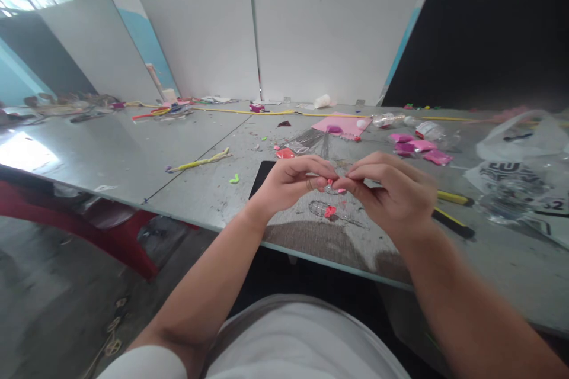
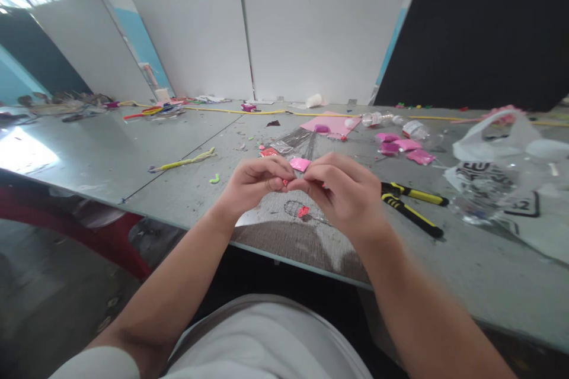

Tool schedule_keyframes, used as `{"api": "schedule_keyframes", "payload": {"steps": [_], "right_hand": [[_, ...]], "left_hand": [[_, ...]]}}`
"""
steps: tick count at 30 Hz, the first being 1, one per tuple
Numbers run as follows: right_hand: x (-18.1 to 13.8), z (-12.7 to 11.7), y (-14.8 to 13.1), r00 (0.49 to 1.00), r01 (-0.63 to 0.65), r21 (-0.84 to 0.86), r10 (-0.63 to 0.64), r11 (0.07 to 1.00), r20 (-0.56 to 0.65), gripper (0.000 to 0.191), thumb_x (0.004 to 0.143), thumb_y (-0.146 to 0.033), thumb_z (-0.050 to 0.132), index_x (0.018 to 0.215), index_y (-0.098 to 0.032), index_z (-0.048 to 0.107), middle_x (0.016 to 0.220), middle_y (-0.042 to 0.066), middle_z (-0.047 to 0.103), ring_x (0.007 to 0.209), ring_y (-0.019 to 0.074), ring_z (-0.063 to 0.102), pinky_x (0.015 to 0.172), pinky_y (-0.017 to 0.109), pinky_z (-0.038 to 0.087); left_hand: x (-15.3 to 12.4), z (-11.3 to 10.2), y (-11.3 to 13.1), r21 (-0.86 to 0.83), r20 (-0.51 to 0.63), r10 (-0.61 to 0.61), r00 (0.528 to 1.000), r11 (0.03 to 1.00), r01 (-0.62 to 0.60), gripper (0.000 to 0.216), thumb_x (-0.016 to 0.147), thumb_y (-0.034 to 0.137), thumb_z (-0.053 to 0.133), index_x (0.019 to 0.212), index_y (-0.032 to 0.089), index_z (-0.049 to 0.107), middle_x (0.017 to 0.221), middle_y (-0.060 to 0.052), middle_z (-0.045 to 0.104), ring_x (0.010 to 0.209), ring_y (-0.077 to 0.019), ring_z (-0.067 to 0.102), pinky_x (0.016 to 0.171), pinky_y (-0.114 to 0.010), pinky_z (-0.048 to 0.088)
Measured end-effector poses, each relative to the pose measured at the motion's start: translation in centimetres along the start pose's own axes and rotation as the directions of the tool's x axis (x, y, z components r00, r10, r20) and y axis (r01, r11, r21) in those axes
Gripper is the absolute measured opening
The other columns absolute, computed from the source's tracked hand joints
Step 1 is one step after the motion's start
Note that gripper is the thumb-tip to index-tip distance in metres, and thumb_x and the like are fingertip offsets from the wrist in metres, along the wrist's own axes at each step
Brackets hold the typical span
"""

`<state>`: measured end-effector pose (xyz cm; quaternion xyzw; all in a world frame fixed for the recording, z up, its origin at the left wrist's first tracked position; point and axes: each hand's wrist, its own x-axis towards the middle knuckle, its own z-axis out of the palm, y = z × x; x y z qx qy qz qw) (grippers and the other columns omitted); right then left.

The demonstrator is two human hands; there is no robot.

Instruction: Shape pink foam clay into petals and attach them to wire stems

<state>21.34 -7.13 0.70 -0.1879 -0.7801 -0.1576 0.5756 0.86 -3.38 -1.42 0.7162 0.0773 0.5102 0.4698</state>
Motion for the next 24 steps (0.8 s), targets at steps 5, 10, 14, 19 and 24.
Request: {"api": "schedule_keyframes", "payload": {"steps": [5,10,14,19,24], "right_hand": [[-0.09,0.06,0.12,1.000,0.006,-0.016,-0.006,1.000,0.000,0.019,0.089,-0.029,0.083,0.086,-0.024,0.065,0.076,0.000,0.072,0.066,0.0153,0.067,0.060,0.029,0.053],[-0.09,0.03,0.15,1.000,0.019,-0.014,-0.019,1.000,0.007,0.021,0.087,-0.023,0.085,0.088,-0.023,0.064,0.076,0.000,0.071,0.066,0.0147,0.067,0.060,0.028,0.053],[-0.01,0.00,0.07,1.000,0.009,-0.023,-0.009,1.000,0.014,0.022,0.086,-0.019,0.085,0.086,-0.023,0.063,0.076,0.000,0.072,0.066,0.0146,0.067,0.060,0.028,0.052],[-0.02,-0.03,0.13,1.000,-0.008,-0.029,0.008,1.000,0.019,0.021,0.088,-0.023,0.084,0.084,-0.023,0.063,0.075,0.000,0.071,0.064,0.0143,0.067,0.060,0.028,0.052],[-0.19,-0.27,0.50,0.997,-0.030,-0.062,0.034,0.998,0.067,0.021,0.091,-0.036,0.080,0.084,-0.024,0.065,0.077,0.001,0.072,0.065,0.0160,0.067,0.061,0.030,0.052]], "left_hand": [[-0.05,0.01,-0.25,-0.018,-0.003,0.023,1.000,1.000,-0.023,0.012,0.088,0.025,0.082,0.100,0.022,0.083,0.105,-0.008,0.075,0.094,-0.0148,0.073,0.077,-0.024,0.062],[-0.09,0.00,-0.54,-0.020,-0.008,0.040,0.999,0.999,-0.040,0.013,0.086,0.020,0.083,0.099,0.023,0.083,0.104,-0.007,0.075,0.095,-0.0148,0.073,0.076,-0.024,0.062],[-0.05,0.05,-0.44,-0.024,-0.032,0.039,0.999,0.999,-0.040,0.013,0.084,0.020,0.085,0.097,0.023,0.083,0.102,-0.006,0.076,0.093,-0.0147,0.073,0.076,-0.024,0.062],[0.12,0.14,0.05,-0.006,-0.059,0.036,0.998,0.999,-0.037,0.012,0.080,0.025,0.089,0.090,0.022,0.084,0.095,-0.006,0.076,0.088,-0.0145,0.073,0.074,-0.025,0.062],[0.24,0.07,0.10,0.028,-0.092,-0.026,0.995,0.999,0.028,0.016,0.078,0.031,0.090,0.087,0.021,0.083,0.095,-0.007,0.075,0.089,-0.0156,0.071,0.073,-0.025,0.063]]}}
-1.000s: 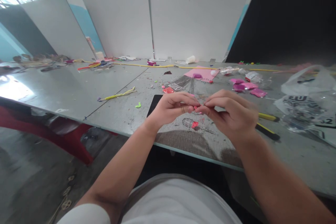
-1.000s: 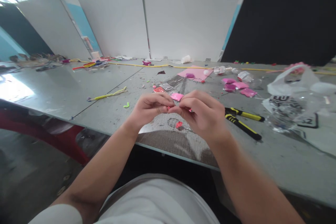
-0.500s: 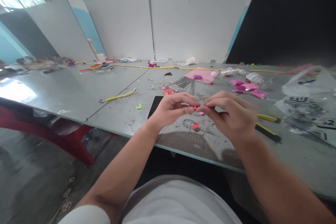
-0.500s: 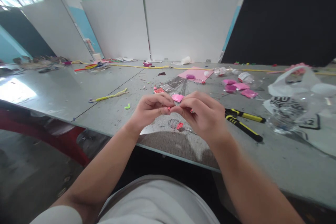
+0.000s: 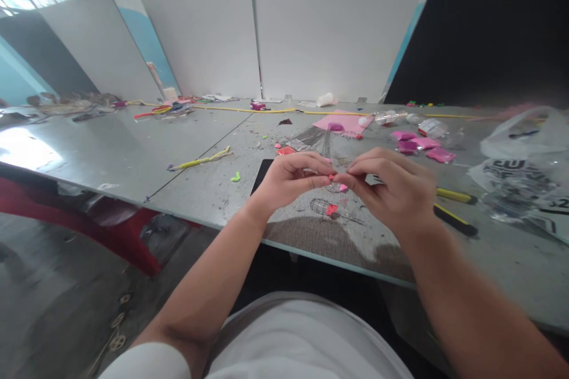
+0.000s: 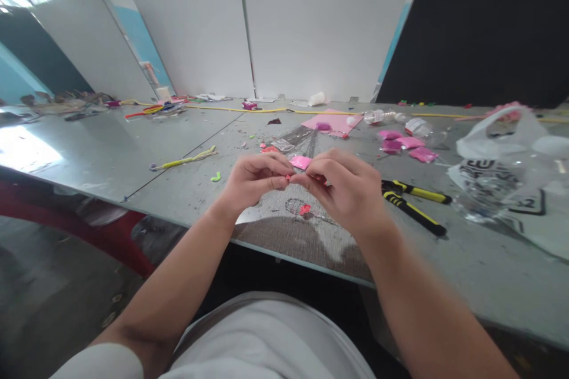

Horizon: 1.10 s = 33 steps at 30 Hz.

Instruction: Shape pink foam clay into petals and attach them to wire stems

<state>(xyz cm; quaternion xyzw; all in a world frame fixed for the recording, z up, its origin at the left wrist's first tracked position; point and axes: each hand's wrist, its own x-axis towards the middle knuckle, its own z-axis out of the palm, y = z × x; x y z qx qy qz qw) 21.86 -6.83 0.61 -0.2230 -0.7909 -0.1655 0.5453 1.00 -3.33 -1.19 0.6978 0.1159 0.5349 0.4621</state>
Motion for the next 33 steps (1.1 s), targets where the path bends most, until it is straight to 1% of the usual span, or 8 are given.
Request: {"api": "schedule_keyframes", "payload": {"steps": [5,10,13,17,21,26,31,33], "right_hand": [[0.2,-0.6,0.6,0.989,0.040,-0.075,-0.028,0.996,0.145,0.024,0.098,-0.043,0.070,0.085,-0.023,0.064,0.076,0.002,0.071,0.066,0.0164,0.063,0.060,0.030,0.048],[0.2,-0.7,1.4,0.972,0.038,-0.082,-0.017,0.996,0.233,0.026,0.100,-0.041,0.068,0.083,-0.022,0.061,0.074,0.002,0.068,0.065,0.0163,0.060,0.060,0.030,0.045],[-0.1,-0.6,1.8,0.963,0.017,-0.102,0.011,0.995,0.269,0.027,0.098,-0.039,0.071,0.081,-0.022,0.059,0.070,0.000,0.064,0.062,0.0154,0.058,0.059,0.030,0.043],[-0.2,-0.6,2.0,0.952,-0.035,-0.129,0.072,0.991,0.297,0.025,0.097,-0.035,0.073,0.080,-0.022,0.059,0.067,-0.001,0.062,0.060,0.0149,0.056,0.059,0.030,0.042],[0.0,-0.8,1.9,0.942,-0.090,-0.138,0.130,0.986,0.309,0.025,0.095,-0.033,0.073,0.077,-0.022,0.060,0.066,-0.001,0.062,0.059,0.0147,0.056,0.057,0.030,0.041],[0.1,-0.9,1.9,0.936,-0.146,-0.146,0.184,0.979,0.299,0.025,0.095,-0.032,0.073,0.075,-0.022,0.061,0.066,-0.001,0.063,0.058,0.0147,0.056,0.057,0.030,0.040],[0.1,-0.9,2.1,0.939,-0.190,-0.178,0.232,0.966,0.255,0.030,0.095,-0.038,0.073,0.072,-0.022,0.061,0.062,-0.001,0.062,0.057,0.0155,0.055,0.057,0.032,0.039],[0.1,-0.9,2.2,0.943,-0.198,-0.194,0.241,0.961,0.231,0.031,0.094,-0.040,0.073,0.072,-0.023,0.061,0.062,-0.001,0.063,0.057,0.0157,0.056,0.057,0.032,0.039]], "left_hand": [[0.0,-0.3,-0.1,0.095,0.030,-0.013,0.999,0.995,0.010,0.016,0.082,0.033,0.087,0.091,0.020,0.083,0.099,-0.008,0.074,0.087,-0.0140,0.070,0.069,-0.022,0.060],[0.0,-1.8,-0.2,0.323,0.057,-0.074,0.996,0.945,0.052,0.022,0.089,0.038,0.078,0.098,0.017,0.081,0.105,-0.010,0.074,0.085,-0.0155,0.069,0.062,-0.023,0.057],[0.0,-3.1,-1.0,0.610,0.159,-0.121,0.980,0.792,-0.001,0.017,0.095,0.030,0.068,0.096,0.017,0.080,0.100,-0.009,0.076,0.087,-0.0181,0.069,0.076,-0.031,0.057],[0.0,-3.7,-2.0,0.869,0.269,-0.345,0.899,0.489,-0.073,0.021,0.095,0.018,0.062,0.091,0.020,0.082,0.098,-0.008,0.077,0.096,-0.0225,0.066,0.096,-0.040,0.048],[-0.3,-3.1,-1.8,0.936,0.216,-0.418,0.882,0.346,-0.065,0.023,0.096,0.024,0.063,0.096,0.028,0.086,0.109,-0.008,0.072,0.116,-0.0295,0.056,0.101,-0.045,0.039],[-0.5,-3.2,-1.5,0.941,0.215,-0.450,0.867,0.333,-0.061,0.030,0.099,0.023,0.057,0.105,0.032,0.085,0.114,-0.009,0.066,0.118,-0.0295,0.052,0.097,-0.044,0.038],[-0.5,-3.9,-2.1,0.953,0.095,-0.350,0.932,0.304,0.017,0.028,0.098,0.026,0.058,0.116,0.024,0.080,0.121,-0.011,0.065,0.122,-0.0300,0.055,0.103,-0.044,0.042],[-0.6,-4.1,-2.3,0.962,0.036,-0.366,0.930,0.264,0.066,0.030,0.095,0.030,0.065,0.121,0.023,0.078,0.124,-0.012,0.066,0.126,-0.0324,0.055,0.106,-0.046,0.042]]}}
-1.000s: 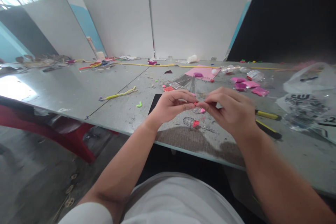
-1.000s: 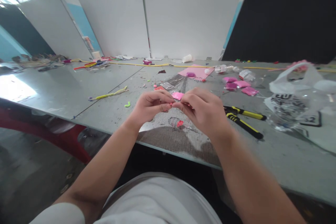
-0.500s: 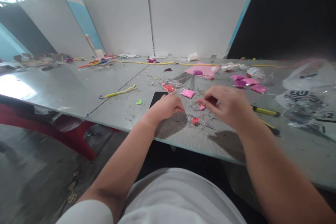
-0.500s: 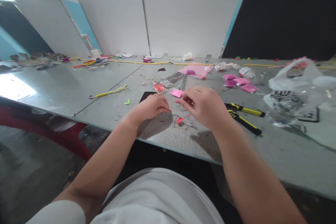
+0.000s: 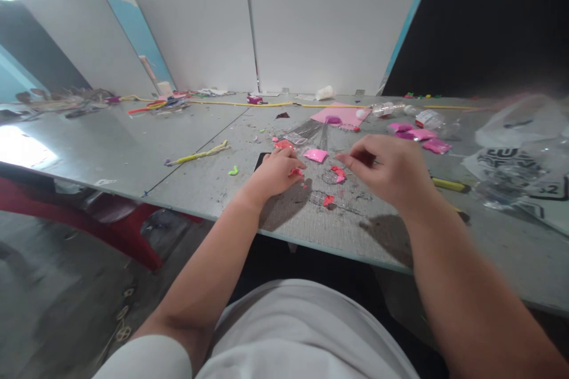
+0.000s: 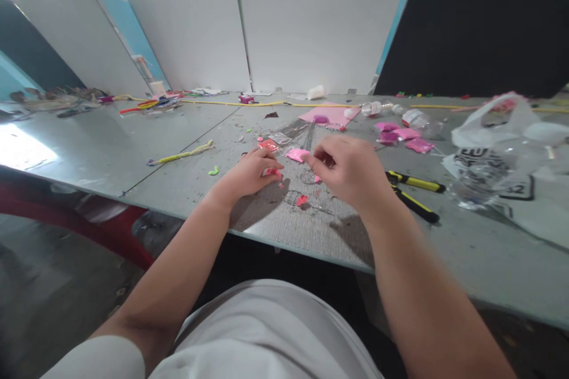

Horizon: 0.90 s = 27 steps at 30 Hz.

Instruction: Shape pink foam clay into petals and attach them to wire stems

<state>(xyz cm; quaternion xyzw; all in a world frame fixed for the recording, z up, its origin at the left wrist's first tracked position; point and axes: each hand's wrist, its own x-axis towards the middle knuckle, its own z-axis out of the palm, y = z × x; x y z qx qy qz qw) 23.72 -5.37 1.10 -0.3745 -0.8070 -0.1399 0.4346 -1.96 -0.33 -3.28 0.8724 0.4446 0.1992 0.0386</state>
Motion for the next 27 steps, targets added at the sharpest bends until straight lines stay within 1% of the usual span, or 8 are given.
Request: {"api": "schedule_keyframes", "payload": {"steps": [4,7,9,11,13,15,17,27], "right_hand": [[0.1,0.0,0.2,0.999,-0.013,-0.011,0.013,1.000,-0.041,0.032,0.095,-0.039,0.071,0.070,-0.023,0.060,0.061,-0.001,0.061,0.056,0.0153,0.055,0.056,0.033,0.038],[0.1,0.1,0.4,0.996,-0.038,-0.027,0.036,0.999,-0.086,0.031,0.093,-0.035,0.073,0.068,-0.023,0.059,0.058,-0.001,0.060,0.055,0.0154,0.054,0.055,0.033,0.038],[0.1,0.2,0.4,0.991,-0.073,-0.021,0.070,0.997,-0.114,0.027,0.091,-0.032,0.074,0.069,-0.023,0.062,0.060,-0.001,0.063,0.055,0.0159,0.057,0.055,0.033,0.041],[0.1,0.5,0.3,0.990,-0.095,0.039,0.099,0.995,-0.105,0.018,0.092,-0.029,0.073,0.076,-0.023,0.068,0.067,0.001,0.070,0.058,0.0169,0.062,0.055,0.032,0.046],[0.1,0.9,-0.1,0.993,-0.090,0.132,0.098,0.987,-0.057,0.007,0.093,-0.028,0.072,0.089,-0.023,0.074,0.079,0.003,0.077,0.065,0.0184,0.068,0.058,0.031,0.052],[0.1,1.3,-0.7,0.998,-0.066,0.213,0.068,0.975,-0.001,0.010,0.095,-0.027,0.070,0.101,-0.023,0.077,0.090,0.005,0.080,0.072,0.0197,0.072,0.061,0.032,0.056],[0.1,1.6,-1.1,0.999,-0.044,0.259,0.035,0.965,0.038,0.012,0.096,-0.026,0.069,0.104,-0.023,0.078,0.093,0.005,0.080,0.076,0.0200,0.072,0.063,0.032,0.058],[0.1,1.7,-1.2,0.991,-0.116,0.293,0.091,0.949,0.098,0.009,0.092,-0.024,0.072,0.097,-0.022,0.079,0.086,0.004,0.079,0.071,0.0193,0.071,0.062,0.031,0.058]], "left_hand": [[0.0,0.1,-0.3,0.017,0.042,-0.054,0.998,0.998,0.054,0.024,0.089,0.029,0.071,0.111,0.021,0.078,0.106,-0.010,0.072,0.106,-0.0291,0.064,0.096,-0.044,0.047],[0.2,0.0,-0.4,-0.113,-0.107,-0.043,0.993,0.993,0.031,0.017,0.090,0.026,0.068,0.105,0.018,0.075,0.098,-0.008,0.072,0.092,-0.0222,0.065,0.088,-0.038,0.050],[0.3,-0.2,0.0,-0.326,-0.239,-0.066,0.969,0.945,-0.016,0.025,0.091,0.031,0.071,0.113,0.018,0.073,0.100,-0.008,0.073,0.090,-0.0190,0.065,0.087,-0.035,0.052],[0.3,-0.4,0.9,-0.582,-0.278,-0.153,0.948,0.812,-0.040,0.038,0.090,0.038,0.075,0.121,0.018,0.070,0.104,-0.008,0.073,0.091,-0.0169,0.068,0.086,-0.033,0.055],[0.2,-0.6,1.9,-0.788,-0.212,-0.220,0.952,0.615,-0.034,0.044,0.087,0.043,0.079,0.122,0.018,0.069,0.107,-0.008,0.074,0.092,-0.0165,0.070,0.083,-0.031,0.058],[0.0,-0.7,2.8,-0.899,-0.133,-0.206,0.970,0.437,-0.030,0.042,0.084,0.045,0.082,0.112,0.017,0.071,0.105,-0.008,0.073,0.092,-0.0169,0.073,0.081,-0.031,0.060],[0.0,-0.8,3.4,-0.945,-0.092,-0.162,0.982,0.326,-0.035,0.039,0.080,0.044,0.086,0.102,0.015,0.071,0.097,-0.006,0.073,0.088,-0.0160,0.074,0.081,-0.031,0.061],[0.0,-0.8,3.4,-0.959,-0.073,-0.103,0.992,0.279,-0.042,0.038,0.078,0.044,0.088,0.098,0.015,0.074,0.096,-0.004,0.072,0.081,-0.0132,0.073,0.083,-0.033,0.063]]}}
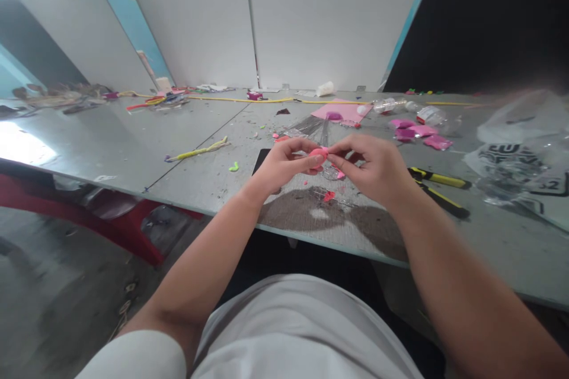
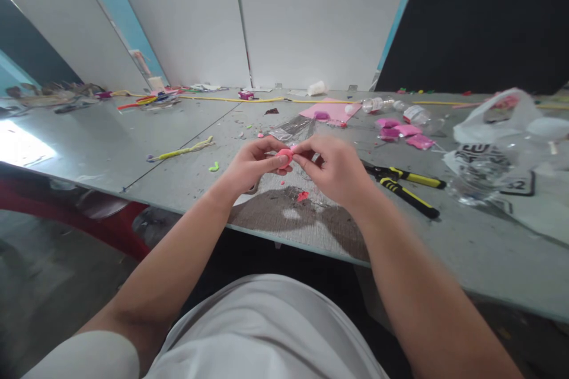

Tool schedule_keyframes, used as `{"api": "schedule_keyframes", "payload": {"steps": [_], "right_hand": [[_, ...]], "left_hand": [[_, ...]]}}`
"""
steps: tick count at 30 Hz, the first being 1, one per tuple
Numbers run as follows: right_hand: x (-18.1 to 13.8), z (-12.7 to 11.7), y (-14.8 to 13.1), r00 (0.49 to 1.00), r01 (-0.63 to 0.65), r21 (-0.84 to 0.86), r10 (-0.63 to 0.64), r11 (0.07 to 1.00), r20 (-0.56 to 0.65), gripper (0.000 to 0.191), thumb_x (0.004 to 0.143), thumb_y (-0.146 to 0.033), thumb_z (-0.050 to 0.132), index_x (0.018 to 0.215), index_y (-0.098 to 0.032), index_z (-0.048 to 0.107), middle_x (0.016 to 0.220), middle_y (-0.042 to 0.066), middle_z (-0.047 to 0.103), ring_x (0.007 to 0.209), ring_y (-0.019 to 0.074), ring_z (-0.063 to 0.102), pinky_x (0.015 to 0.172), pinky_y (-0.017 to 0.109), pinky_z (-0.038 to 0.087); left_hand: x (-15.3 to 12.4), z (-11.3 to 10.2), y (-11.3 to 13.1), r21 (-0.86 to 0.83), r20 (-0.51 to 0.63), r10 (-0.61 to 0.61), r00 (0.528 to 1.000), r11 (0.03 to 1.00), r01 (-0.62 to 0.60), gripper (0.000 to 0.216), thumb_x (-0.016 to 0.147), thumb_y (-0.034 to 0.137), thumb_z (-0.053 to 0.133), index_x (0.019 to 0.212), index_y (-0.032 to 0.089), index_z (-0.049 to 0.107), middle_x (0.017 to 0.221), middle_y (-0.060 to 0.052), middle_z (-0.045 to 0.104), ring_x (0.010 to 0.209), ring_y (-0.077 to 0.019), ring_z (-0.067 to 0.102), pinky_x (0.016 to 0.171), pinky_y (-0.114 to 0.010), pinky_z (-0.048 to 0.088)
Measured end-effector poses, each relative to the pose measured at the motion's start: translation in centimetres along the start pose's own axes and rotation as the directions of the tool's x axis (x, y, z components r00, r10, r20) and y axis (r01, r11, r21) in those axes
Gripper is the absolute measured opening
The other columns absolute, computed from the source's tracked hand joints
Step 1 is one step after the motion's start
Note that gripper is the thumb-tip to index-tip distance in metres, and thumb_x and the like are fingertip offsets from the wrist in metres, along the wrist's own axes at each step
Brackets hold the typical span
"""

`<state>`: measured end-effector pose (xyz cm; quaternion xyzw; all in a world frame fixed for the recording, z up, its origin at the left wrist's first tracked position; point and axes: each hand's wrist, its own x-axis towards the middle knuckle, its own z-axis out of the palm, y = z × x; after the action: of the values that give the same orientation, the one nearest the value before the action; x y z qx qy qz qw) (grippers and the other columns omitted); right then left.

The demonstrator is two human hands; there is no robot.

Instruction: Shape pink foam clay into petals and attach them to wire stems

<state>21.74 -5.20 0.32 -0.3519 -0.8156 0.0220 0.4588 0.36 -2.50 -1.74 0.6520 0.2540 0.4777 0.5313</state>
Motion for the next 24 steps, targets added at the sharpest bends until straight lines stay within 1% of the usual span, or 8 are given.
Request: {"api": "schedule_keyframes", "payload": {"steps": [4,8,13,15,17,19,21,24], "right_hand": [[0.0,0.1,-0.2,0.999,-0.034,0.025,0.033,0.999,0.037,0.009,0.092,-0.025,0.072,0.096,-0.021,0.079,0.087,0.005,0.080,0.072,0.0191,0.072,0.062,0.031,0.057],[0.0,0.2,-0.3,0.997,-0.043,0.031,0.041,0.999,0.059,0.011,0.093,-0.029,0.071,0.092,-0.020,0.077,0.085,0.005,0.078,0.070,0.0181,0.070,0.061,0.030,0.054],[-0.1,0.2,-0.7,0.988,-0.057,-0.012,0.058,0.998,0.145,0.013,0.095,-0.026,0.064,0.084,-0.020,0.070,0.076,0.003,0.073,0.063,0.0159,0.063,0.060,0.030,0.048],[-0.1,0.3,-0.8,0.988,-0.101,-0.016,0.103,0.995,0.118,0.012,0.093,-0.024,0.063,0.082,-0.021,0.067,0.075,0.002,0.071,0.062,0.0160,0.061,0.059,0.031,0.048],[-0.2,0.3,-0.6,0.982,-0.189,0.021,0.189,0.982,0.016,0.009,0.090,-0.023,0.064,0.081,-0.022,0.064,0.077,0.003,0.072,0.064,0.0173,0.063,0.059,0.032,0.050],[-0.2,0.3,-0.4,0.954,-0.275,0.105,0.285,0.956,-0.096,0.009,0.086,-0.022,0.069,0.079,-0.023,0.064,0.081,0.004,0.074,0.065,0.0186,0.066,0.057,0.033,0.052],[-0.2,0.2,-0.2,0.920,-0.328,0.191,0.359,0.925,-0.157,0.012,0.081,-0.020,0.075,0.075,-0.024,0.065,0.084,0.005,0.076,0.064,0.0195,0.068,0.055,0.034,0.055],[-0.2,-0.1,0.0,0.893,-0.376,0.244,0.420,0.894,-0.163,0.016,0.076,-0.023,0.084,0.073,-0.025,0.068,0.080,0.004,0.076,0.063,0.0200,0.068,0.052,0.034,0.056]], "left_hand": [[0.0,-0.1,-0.2,0.005,0.019,0.000,1.000,1.000,0.000,0.041,0.080,0.046,0.087,0.105,0.015,0.075,0.102,-0.005,0.073,0.088,-0.0163,0.075,0.091,-0.039,0.062],[0.1,-0.2,-0.7,-0.009,0.056,-0.010,0.998,1.000,0.010,0.042,0.084,0.046,0.084,0.112,0.016,0.075,0.105,-0.008,0.075,0.094,-0.0186,0.076,0.093,-0.039,0.062],[0.1,0.0,-0.7,0.015,0.055,0.003,0.999,1.000,-0.004,0.035,0.085,0.043,0.083,0.103,0.014,0.074,0.099,-0.007,0.074,0.089,-0.0161,0.074,0.088,-0.034,0.061],[0.2,0.1,-0.7,0.015,0.029,0.004,1.000,1.000,-0.005,0.032,0.085,0.041,0.083,0.098,0.014,0.071,0.093,-0.005,0.072,0.086,-0.0152,0.073,0.086,-0.033,0.061],[0.4,0.0,-0.9,0.031,-0.019,0.004,1.000,1.000,-0.004,0.030,0.086,0.040,0.081,0.097,0.015,0.069,0.090,-0.005,0.071,0.085,-0.0152,0.072,0.085,-0.033,0.060],[0.6,-0.4,-1.3,0.134,-0.103,0.033,0.994,0.991,-0.019,0.028,0.088,0.039,0.077,0.100,0.016,0.068,0.090,-0.005,0.070,0.085,-0.0150,0.070,0.084,-0.032,0.058],[0.9,-1.0,-1.9,0.377,-0.182,0.115,0.976,0.926,-0.039,0.023,0.089,0.033,0.074,0.105,0.017,0.068,0.091,-0.005,0.071,0.084,-0.0149,0.068,0.082,-0.031,0.056],[1.1,-1.9,-2.7,0.772,-0.173,0.219,0.960,0.635,-0.006,0.019,0.086,0.017,0.068,0.104,0.017,0.070,0.093,-0.007,0.072,0.087,-0.0177,0.065,0.084,-0.033,0.051]]}}
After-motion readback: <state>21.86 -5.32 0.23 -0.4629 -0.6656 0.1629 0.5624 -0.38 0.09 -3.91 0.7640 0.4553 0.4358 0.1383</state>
